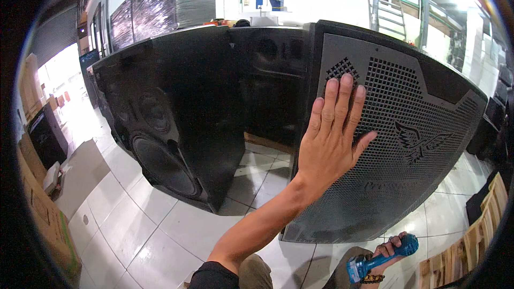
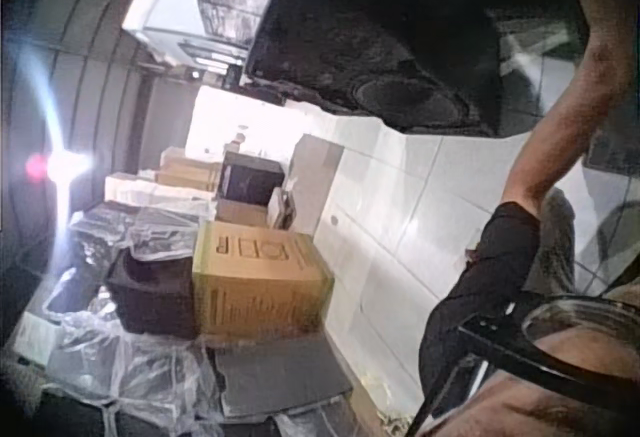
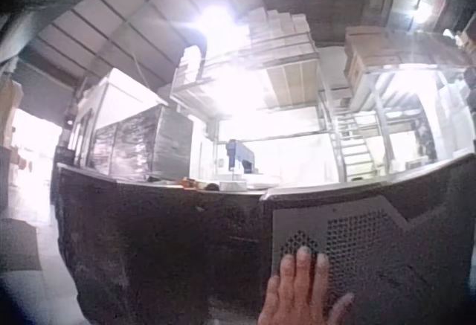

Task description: The person uses a cordless drill to attach a metal grille to the front of a large black speaker. They secure multiple screws around the perimeter of the grille, repositioning the speaker to access different sides.

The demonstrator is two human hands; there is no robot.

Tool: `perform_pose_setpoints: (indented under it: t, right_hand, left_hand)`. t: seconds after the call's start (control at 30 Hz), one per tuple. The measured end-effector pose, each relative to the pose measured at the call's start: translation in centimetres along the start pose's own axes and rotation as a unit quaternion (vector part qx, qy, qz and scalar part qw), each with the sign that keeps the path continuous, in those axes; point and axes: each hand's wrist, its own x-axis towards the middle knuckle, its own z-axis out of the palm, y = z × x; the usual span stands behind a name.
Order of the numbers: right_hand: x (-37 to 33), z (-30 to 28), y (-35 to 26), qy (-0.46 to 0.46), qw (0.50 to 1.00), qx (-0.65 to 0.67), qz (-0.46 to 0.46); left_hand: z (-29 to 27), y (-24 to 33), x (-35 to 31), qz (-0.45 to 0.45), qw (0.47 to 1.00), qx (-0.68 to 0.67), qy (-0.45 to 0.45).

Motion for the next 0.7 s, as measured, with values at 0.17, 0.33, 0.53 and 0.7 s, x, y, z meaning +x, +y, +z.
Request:
perform_pose_setpoints:
  t: [0.17, 0.33, 0.53, 0.7]
  right_hand:
    - [0.3, 0.6, -0.6, -0.006, 0.999, -0.038, 0.008]
    - [-0.9, 0.9, -3.2, -0.001, 0.997, -0.072, 0.010]
    - [-1.1, -0.4, -4.0, 0.075, 0.996, -0.049, 0.031]
    - [-0.7, -1.0, -3.4, 0.149, 0.983, -0.106, -0.002]
  left_hand:
    - [-0.8, -0.6, 0.2, -0.003, 1.000, 0.005, -0.008]
    - [-1.5, -0.7, 1.1, 0.002, 1.000, 0.002, -0.008]
    - [-2.6, -1.9, 6.1, 0.038, 0.996, 0.040, 0.062]
    - [-3.3, -1.9, 6.7, 0.056, 0.994, 0.059, 0.067]
